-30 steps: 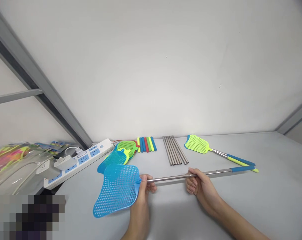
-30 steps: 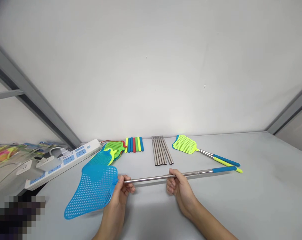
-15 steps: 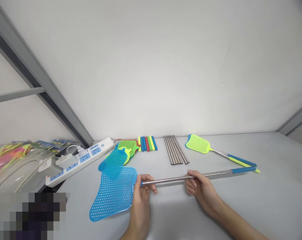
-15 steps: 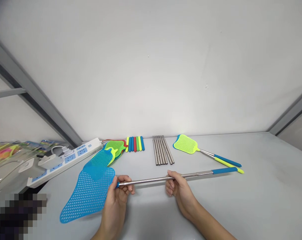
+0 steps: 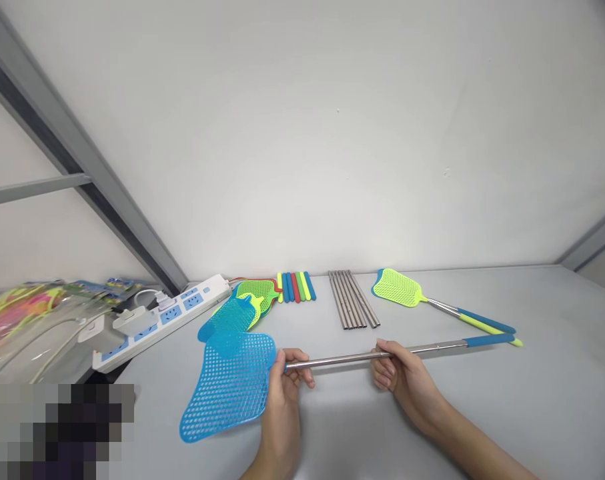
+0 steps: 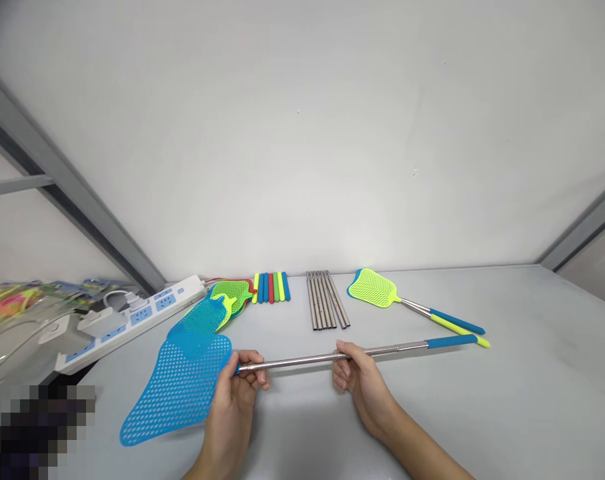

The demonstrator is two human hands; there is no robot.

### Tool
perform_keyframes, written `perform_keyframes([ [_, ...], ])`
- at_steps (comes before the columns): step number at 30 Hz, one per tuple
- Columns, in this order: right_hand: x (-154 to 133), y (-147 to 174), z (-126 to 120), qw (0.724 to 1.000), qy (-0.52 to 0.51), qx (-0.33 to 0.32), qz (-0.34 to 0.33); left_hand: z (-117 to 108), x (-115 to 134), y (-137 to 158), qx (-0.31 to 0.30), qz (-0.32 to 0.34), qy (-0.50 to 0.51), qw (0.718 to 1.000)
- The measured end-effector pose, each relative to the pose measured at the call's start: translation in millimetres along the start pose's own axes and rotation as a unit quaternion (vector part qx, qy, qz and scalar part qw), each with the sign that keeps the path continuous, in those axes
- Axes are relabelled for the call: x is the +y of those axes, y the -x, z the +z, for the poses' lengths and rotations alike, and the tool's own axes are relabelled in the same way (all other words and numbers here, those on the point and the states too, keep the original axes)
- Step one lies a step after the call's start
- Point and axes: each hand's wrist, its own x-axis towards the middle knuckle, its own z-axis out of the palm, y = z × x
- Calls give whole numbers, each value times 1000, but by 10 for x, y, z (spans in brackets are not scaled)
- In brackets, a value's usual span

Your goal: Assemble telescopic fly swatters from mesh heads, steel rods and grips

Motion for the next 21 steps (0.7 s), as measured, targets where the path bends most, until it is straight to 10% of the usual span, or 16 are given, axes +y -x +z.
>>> perform_keyframes([
  [21,16,-7,-1,1000,3,-3,5,-5,-21,-32,17,15,-18,1000],
])
